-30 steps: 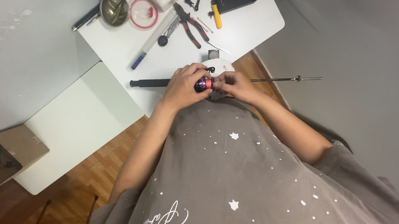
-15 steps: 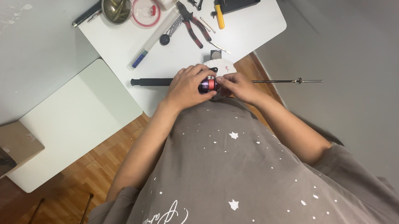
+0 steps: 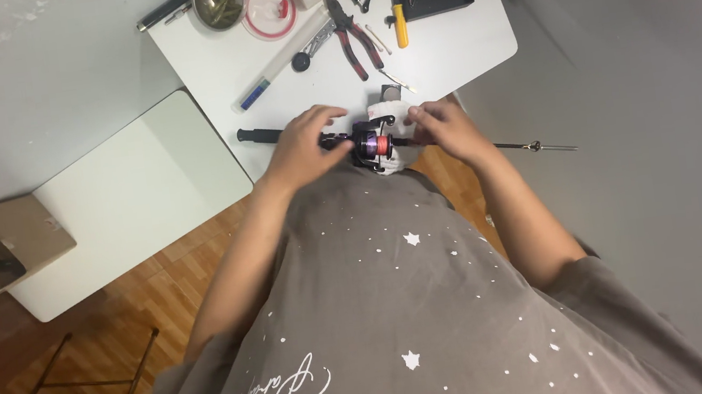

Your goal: The recorder is seen assembling or repairing a fishing reel at a workbench.

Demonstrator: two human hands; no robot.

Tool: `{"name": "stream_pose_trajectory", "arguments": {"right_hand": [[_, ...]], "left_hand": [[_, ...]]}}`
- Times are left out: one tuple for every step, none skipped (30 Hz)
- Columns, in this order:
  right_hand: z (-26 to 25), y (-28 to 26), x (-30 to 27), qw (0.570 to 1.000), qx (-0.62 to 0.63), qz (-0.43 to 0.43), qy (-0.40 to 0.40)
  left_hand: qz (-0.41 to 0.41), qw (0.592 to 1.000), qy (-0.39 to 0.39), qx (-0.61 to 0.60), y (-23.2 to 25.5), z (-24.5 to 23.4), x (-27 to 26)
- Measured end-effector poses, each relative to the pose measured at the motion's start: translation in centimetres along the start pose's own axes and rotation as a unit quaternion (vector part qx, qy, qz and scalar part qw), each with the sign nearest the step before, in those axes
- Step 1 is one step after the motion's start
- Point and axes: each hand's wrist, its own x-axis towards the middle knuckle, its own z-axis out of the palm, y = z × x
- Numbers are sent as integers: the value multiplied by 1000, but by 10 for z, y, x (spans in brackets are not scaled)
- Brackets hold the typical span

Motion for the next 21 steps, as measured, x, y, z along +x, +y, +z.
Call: {"name": "stream_pose_trajectory", "arguments": {"right_hand": [[-2, -4, 0, 1000, -2, -1, -1], [-4, -8, -1, 1000, -14, -8, 3], [-5, -13, 0, 1000, -26, -16, 6], [-5, -14, 2, 999, -27, -17, 5], [-6, -13, 3, 1000, -14, -16, 7], [-6, -13, 4, 1000, -1, -14, 9], [-4, -15, 4, 1000, -2, -14, 7], [-2, -17, 4, 1000, -3, -26, 10], [-2, -18, 3, 999, -5, -39, 14], [0, -18, 4, 999, -6, -39, 13], [2, -18, 5, 999, 4, -48, 9], [4, -18, 6, 998, 14, -56, 5], [5, -18, 7, 998, 14, -56, 5], [7, -18, 7, 998, 11, -55, 4], [7, -17, 7, 998, 8, -54, 5], [8, -17, 6, 999, 8, -54, 6], [8, -18, 6, 998, 6, -59, 9], [8, -18, 7, 998, 4, -65, 12], [8, -20, 8, 998, 5, -65, 12], [7, -23, 10, 998, 5, -60, 13], [6, -25, 12, 998, 5, -56, 14]], "left_hand": [[0, 1000, 2, 0, -2, -2, -4], [-64, 998, 1, -26, -3, -3, -8], [-129, 990, 0, -52, -5, -6, -13], [-129, 990, 3, -51, -6, -7, -15], [-122, 991, -3, -48, -7, -8, -17], [-115, 992, -8, -44, -7, -9, -19], [-116, 992, -7, -44, -4, -9, -20], [-136, 989, -9, -51, -1, -10, -20], [-155, 986, -12, -58, 2, -10, -19], [-155, 986, -11, -58, 2, -8, -18], [-96, 995, 5, -34, 3, -6, -19], [-37, 999, 20, -10, 3, -5, -19], [-37, 999, 20, -10, 3, -3, -18], [-19, 1000, 14, -3, 3, -1, -17], [-1, 1000, 8, 4, 3, 1, -15], [0, 1000, 7, 3, 4, 2, -15], [-1, 1000, 7, 4, 4, 2, -14], [-3, 1000, 8, 4, 4, 2, -13], [-3, 1000, 7, 4, 3, 2, -14], [-5, 1000, 4, 2, 3, 2, -14], [-8, 1000, 1, 0, 2, 2, -14]]}}
